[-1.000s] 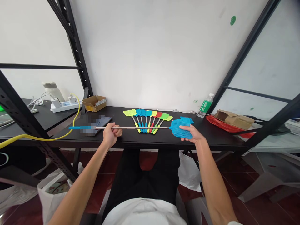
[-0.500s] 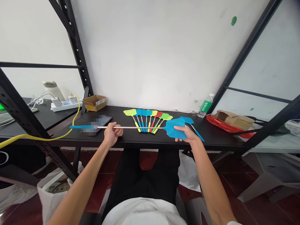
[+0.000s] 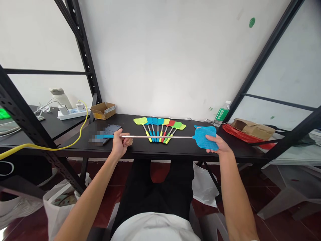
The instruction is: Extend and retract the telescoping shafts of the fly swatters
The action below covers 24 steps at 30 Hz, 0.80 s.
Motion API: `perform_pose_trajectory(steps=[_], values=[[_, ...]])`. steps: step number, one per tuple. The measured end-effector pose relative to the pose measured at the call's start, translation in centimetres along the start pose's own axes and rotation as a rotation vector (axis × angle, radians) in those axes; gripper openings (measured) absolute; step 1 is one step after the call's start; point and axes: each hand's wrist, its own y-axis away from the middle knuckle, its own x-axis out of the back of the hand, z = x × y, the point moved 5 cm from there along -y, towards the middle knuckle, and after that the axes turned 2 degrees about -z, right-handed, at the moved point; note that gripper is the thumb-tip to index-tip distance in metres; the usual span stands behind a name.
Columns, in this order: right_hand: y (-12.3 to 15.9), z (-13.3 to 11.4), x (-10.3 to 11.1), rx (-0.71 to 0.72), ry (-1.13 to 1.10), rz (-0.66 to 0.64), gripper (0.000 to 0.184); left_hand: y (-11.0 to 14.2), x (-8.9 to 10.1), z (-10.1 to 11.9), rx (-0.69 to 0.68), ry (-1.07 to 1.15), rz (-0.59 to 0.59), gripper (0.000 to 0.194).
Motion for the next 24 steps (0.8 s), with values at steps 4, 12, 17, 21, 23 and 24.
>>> perform_pose_trajectory(steps=[4,12,17,21,23,24], values=[[1.2,0.2,3.0,0.019,-0.029,0.089,0.074,0.1,0.0,0.1,-0.009,0.003,-0.006,0.057],[3.3,-0.5,5.5,0.097,-0.104,0.174,0.071,0.2,0.3,-0.1,-0.002,0.026,0.015,0.056],[3.5,-0.2,7.0,0.131,-0.108,0.214,0.064,0.0,0.3,-0.2,0.016,0.05,0.032,0.053],[2.8,0.0,8.9,0.237,-0.196,0.346,0.046,-0.2,0.3,-0.4,0.007,-0.002,0.037,0.05],[2.3,0.1,10.0,0.286,-0.244,0.442,0.04,-0.3,0.1,-0.6,0.028,-0.125,0.0,0.05],[2.1,0.2,10.5,0.309,-0.263,0.502,0.038,-0.3,0.0,-0.7,0.048,-0.21,-0.03,0.05]])
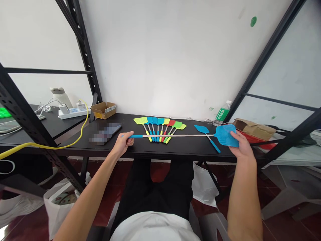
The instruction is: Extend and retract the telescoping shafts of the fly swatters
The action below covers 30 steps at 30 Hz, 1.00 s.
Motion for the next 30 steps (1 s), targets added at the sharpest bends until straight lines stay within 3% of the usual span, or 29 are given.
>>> perform_pose_trajectory(steps=[4,7,15,30], values=[[-1.1,0.1,1.5,0.075,-0.032,0.232,0.03,0.1,-0.9,-0.1,0.059,-0.332,-0.15,0.046],[-1.3,0.0,1.8,0.085,0.001,0.287,0.032,0.3,-1.5,0.1,0.058,-0.452,-0.209,0.044],[-1.0,0.4,0.0,0.01,0.124,0.243,0.038,0.6,-2.5,0.6,-0.002,-0.684,-0.281,0.035],[-0.8,0.7,-0.6,-0.02,0.231,0.233,0.042,0.3,-2.1,0.4,-0.011,-0.711,-0.267,0.032]])
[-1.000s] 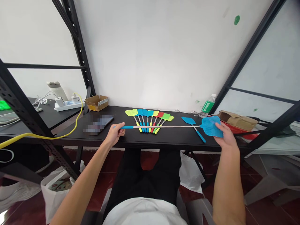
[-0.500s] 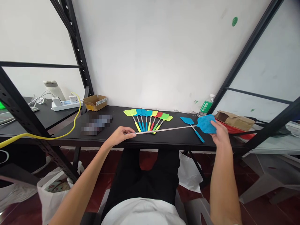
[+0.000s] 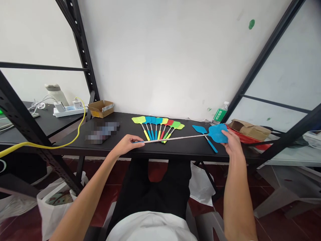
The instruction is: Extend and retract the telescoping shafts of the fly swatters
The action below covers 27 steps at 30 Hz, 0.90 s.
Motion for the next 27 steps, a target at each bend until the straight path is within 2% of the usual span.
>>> perform_pose_trajectory(steps=[13,27], values=[[0.6,-0.8,-1.3,0.051,0.038,-0.025,0.039,0.0,0.4,-0.6,0.004,0.044,-0.007,0.035],[1.0,-1.0,-2.5,0.044,0.036,-0.043,0.037,0.1,0.6,-0.7,0.01,0.038,0.007,0.037]])
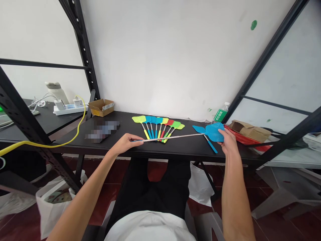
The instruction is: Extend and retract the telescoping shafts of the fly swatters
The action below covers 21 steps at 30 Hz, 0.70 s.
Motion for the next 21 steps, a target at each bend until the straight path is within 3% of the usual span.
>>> perform_pose_trajectory(steps=[21], values=[[0.4,-0.2,-1.1,-0.018,-0.019,-0.011,0.034,0.0,0.1,0.0,0.014,-0.02,0.008,0.032]])
